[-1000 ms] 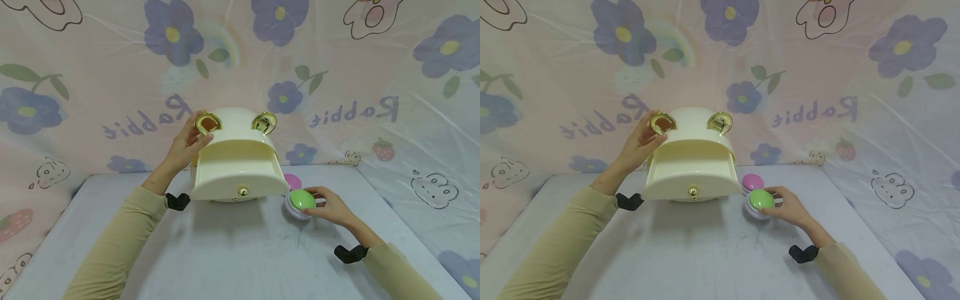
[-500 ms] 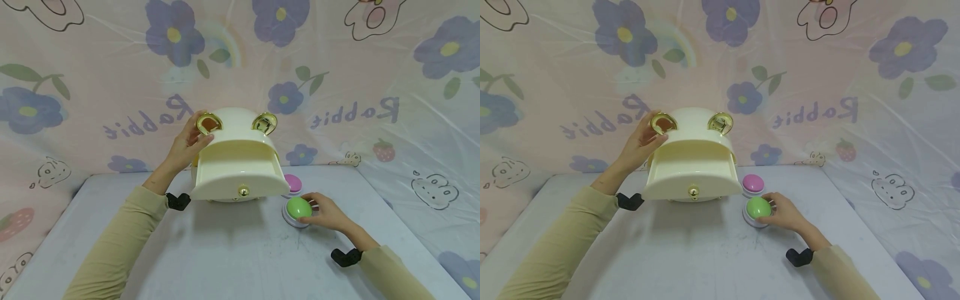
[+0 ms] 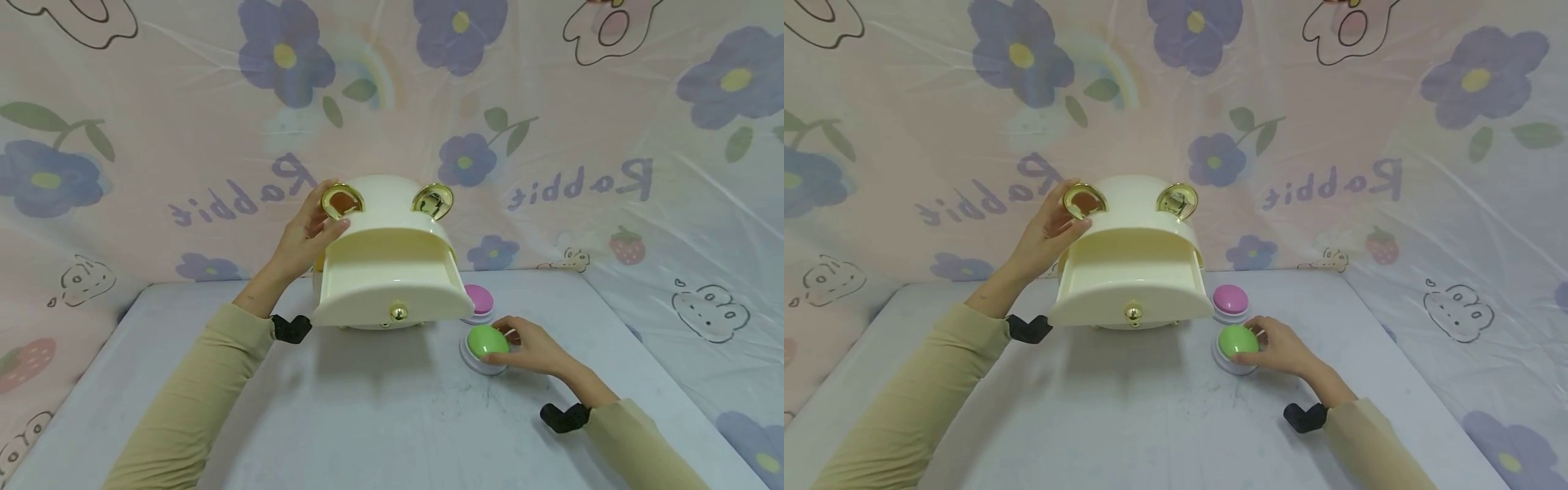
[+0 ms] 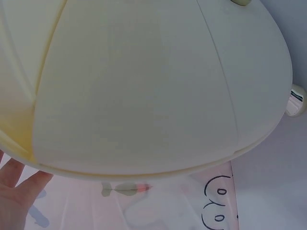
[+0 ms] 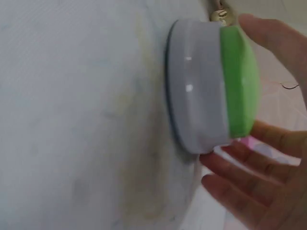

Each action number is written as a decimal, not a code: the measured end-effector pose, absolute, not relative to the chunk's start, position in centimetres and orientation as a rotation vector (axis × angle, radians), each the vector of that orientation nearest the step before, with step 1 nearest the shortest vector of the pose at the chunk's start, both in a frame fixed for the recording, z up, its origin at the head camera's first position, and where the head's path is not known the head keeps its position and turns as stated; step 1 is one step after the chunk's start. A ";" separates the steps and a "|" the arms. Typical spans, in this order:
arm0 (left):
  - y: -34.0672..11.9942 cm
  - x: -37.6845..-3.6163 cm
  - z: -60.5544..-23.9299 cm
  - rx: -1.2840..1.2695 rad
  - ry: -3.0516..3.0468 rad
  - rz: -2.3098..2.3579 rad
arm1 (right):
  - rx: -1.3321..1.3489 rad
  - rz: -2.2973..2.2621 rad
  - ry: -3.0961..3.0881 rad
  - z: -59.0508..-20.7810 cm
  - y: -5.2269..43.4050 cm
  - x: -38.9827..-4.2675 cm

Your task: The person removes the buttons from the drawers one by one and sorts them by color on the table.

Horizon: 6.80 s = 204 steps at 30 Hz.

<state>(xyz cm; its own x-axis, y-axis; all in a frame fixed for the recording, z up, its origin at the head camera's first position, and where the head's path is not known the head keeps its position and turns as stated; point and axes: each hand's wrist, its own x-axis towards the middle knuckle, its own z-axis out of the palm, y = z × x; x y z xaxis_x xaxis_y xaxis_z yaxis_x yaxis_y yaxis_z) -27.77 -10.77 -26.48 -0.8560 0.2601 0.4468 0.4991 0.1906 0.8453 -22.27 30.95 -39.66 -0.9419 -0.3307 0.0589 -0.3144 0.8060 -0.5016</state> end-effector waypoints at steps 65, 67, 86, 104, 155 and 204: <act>-11.0 -29.3 -27.8 -0.756 -2.233 -1.752 | -1.785 -2.415 2.340 -35.3 12.8 -18.8; -11.0 -29.4 -27.8 -0.763 -2.230 -1.756 | -1.770 -2.415 2.344 -35.6 12.5 -18.8; -11.1 -29.2 -27.8 -0.740 -2.236 -1.721 | -1.562 -2.517 2.405 -35.4 11.4 -19.2; -11.2 -29.4 -27.9 -0.757 -2.228 -1.701 | -1.135 -2.578 2.390 -34.4 9.8 -23.5; -11.0 -29.5 -27.8 -0.712 -2.248 -1.637 | -0.745 -2.479 2.584 -37.6 9.2 -22.4; -11.5 -29.6 -27.9 -0.718 -2.318 -1.638 | -1.406 -2.155 2.978 -40.4 11.3 -22.4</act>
<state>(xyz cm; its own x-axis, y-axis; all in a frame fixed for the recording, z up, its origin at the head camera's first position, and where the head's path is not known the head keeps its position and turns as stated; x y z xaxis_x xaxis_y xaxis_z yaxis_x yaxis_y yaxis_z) -29.56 -11.50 -27.93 -0.8585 0.2653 0.4390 0.5023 0.2623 0.8239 -22.39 11.32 -40.44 -0.4842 -0.0694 0.8722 -0.8502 0.2729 -0.4502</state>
